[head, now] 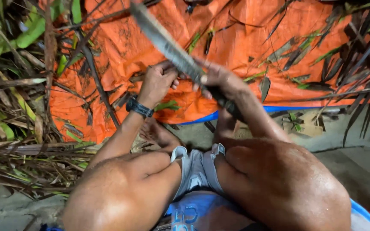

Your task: The person uses a machete to strip the leafy green parts from palm fronds, leaving the central ribs behind.

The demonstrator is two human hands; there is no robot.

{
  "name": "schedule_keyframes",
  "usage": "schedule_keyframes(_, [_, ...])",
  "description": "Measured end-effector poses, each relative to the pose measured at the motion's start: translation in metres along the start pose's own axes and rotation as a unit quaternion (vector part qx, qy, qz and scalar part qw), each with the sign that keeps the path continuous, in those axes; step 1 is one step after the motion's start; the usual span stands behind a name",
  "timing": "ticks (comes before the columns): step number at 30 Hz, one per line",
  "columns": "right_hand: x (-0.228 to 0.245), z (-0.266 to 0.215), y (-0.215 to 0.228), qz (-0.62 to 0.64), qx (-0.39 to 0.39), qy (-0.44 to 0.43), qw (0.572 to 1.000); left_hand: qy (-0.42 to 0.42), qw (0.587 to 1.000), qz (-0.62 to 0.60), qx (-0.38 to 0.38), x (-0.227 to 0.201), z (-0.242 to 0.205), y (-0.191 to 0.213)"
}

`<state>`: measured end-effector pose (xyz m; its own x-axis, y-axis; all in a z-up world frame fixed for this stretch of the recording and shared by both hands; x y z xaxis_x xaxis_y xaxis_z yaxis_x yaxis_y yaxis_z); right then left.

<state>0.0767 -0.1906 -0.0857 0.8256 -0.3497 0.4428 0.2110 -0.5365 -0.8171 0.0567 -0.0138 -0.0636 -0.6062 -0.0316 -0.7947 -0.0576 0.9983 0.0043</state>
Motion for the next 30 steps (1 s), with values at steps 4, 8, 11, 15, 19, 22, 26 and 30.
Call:
schedule_keyframes(4, [-0.011, 0.000, -0.010, 0.013, 0.011, -0.014, 1.000, 0.011, 0.998, 0.062, -0.014, 0.007, 0.000, 0.008])
schedule_keyframes(8, [0.000, 0.003, 0.001, 0.002, 0.003, -0.002, 1.000, -0.006, 0.992, 0.130, 0.000, 0.001, 0.005, 0.004])
schedule_keyframes(11, [0.007, 0.010, 0.026, 0.000, -0.021, 0.018, 1.000, -0.008, 0.996, 0.091, -0.008, -0.018, -0.013, 0.006])
schedule_keyframes(15, [0.007, 0.013, 0.074, -0.014, -0.054, 0.049, 0.997, 0.004, 0.998, 0.054, 0.013, -0.026, -0.023, 0.001])
schedule_keyframes(19, [-0.001, 0.005, 0.040, -0.011, -0.045, 0.021, 0.999, 0.020, 0.995, 0.090, 0.030, -0.010, -0.014, 0.000])
schedule_keyframes(22, [-0.014, 0.002, 0.016, 0.030, -0.002, -0.010, 0.999, 0.027, 0.994, 0.091, 0.057, -0.005, -0.014, -0.004])
schedule_keyframes(26, [-0.017, 0.010, 0.038, 0.013, -0.015, 0.007, 1.000, 0.019, 0.995, 0.091, 0.045, -0.003, -0.013, 0.005])
schedule_keyframes(30, [0.004, 0.007, 0.058, 0.042, -0.038, 0.043, 0.997, 0.044, 0.998, 0.014, 0.049, -0.001, -0.018, 0.002])
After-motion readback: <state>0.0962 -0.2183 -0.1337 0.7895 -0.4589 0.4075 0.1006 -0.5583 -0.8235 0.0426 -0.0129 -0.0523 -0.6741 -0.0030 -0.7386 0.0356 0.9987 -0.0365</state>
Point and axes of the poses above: each hand's wrist, its own z-axis towards the middle knuckle, its own y-axis out of the back of the hand, x = y × z, the point moved 7 cm from there along z, towards the middle knuckle, and after that the axes turned 2 degrees about z, right-handed, at the moved point
